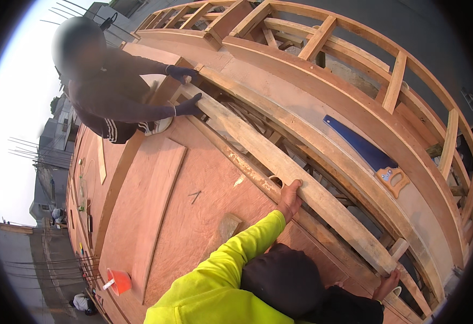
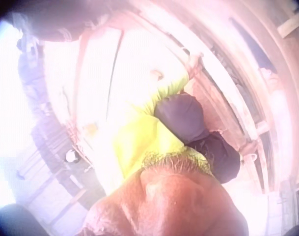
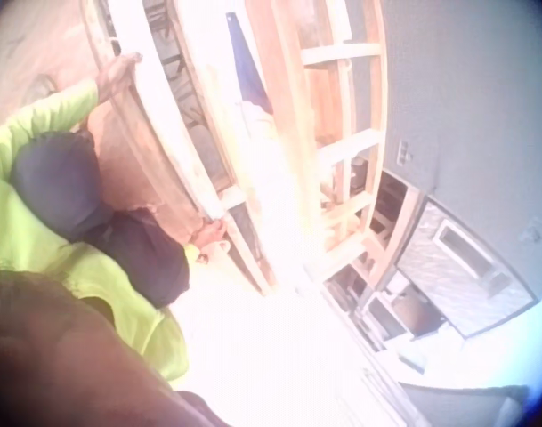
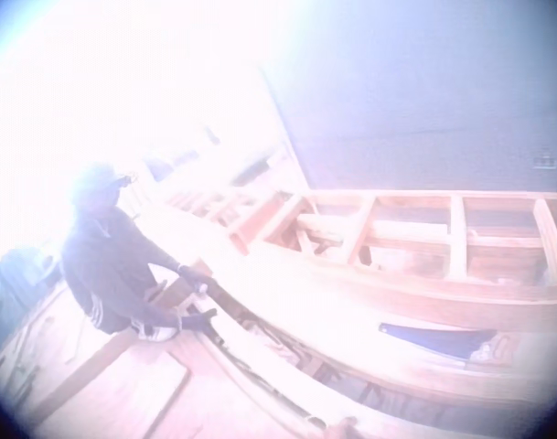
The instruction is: The person assembles wooden roof trusses on a roof deck. They position planks, mark them with a pencil, cut them with a hand saw, and secure them with a hammer and nails.
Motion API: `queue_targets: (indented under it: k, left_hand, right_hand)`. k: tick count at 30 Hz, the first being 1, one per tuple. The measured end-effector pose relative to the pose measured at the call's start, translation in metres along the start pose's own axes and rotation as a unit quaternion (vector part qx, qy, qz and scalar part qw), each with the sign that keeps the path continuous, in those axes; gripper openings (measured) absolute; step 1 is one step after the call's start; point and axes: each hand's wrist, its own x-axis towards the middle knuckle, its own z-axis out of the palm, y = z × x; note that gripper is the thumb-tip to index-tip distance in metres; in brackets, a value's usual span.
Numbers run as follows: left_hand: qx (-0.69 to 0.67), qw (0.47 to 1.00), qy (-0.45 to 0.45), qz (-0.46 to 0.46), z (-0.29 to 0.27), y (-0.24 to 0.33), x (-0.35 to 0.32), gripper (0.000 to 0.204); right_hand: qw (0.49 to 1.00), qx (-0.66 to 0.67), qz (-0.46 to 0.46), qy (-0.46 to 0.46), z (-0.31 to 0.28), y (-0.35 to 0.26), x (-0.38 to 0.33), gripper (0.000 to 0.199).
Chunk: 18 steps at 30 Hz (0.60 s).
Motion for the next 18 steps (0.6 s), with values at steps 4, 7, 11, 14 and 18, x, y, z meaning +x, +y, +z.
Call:
queue_targets:
  k: [4,7,11,14,18]
  left_hand:
    - [0.015,0.999,0.033,-0.002,0.007,0.003,-0.004,0.058]
    - [0.041,0.998,0.05,0.001,0.017,0.01,-0.017,0.058]
    - [0.053,0.999,-0.005,-0.01,0.002,0.019,-0.015,0.056]
    - [0.086,0.996,-0.035,-0.007,0.002,0.028,-0.011,0.055]
    - [0.194,0.981,-0.001,0.016,0.038,0.018,-0.008,0.054]
  right_hand:
    - [0.999,-0.042,0.021,0.002,0.003,-0.016,0.002,0.032]
    - [0.997,-0.069,0.007,0.02,0.008,-0.021,0.003,0.036]
    - [0.995,-0.094,0.017,0.026,0.014,-0.02,0.006,0.042]
    - [0.99,-0.135,0.032,0.0,0.012,-0.021,0.014,0.041]
    - [0.987,-0.135,0.073,-0.037,-0.018,-0.021,0.04,0.034]
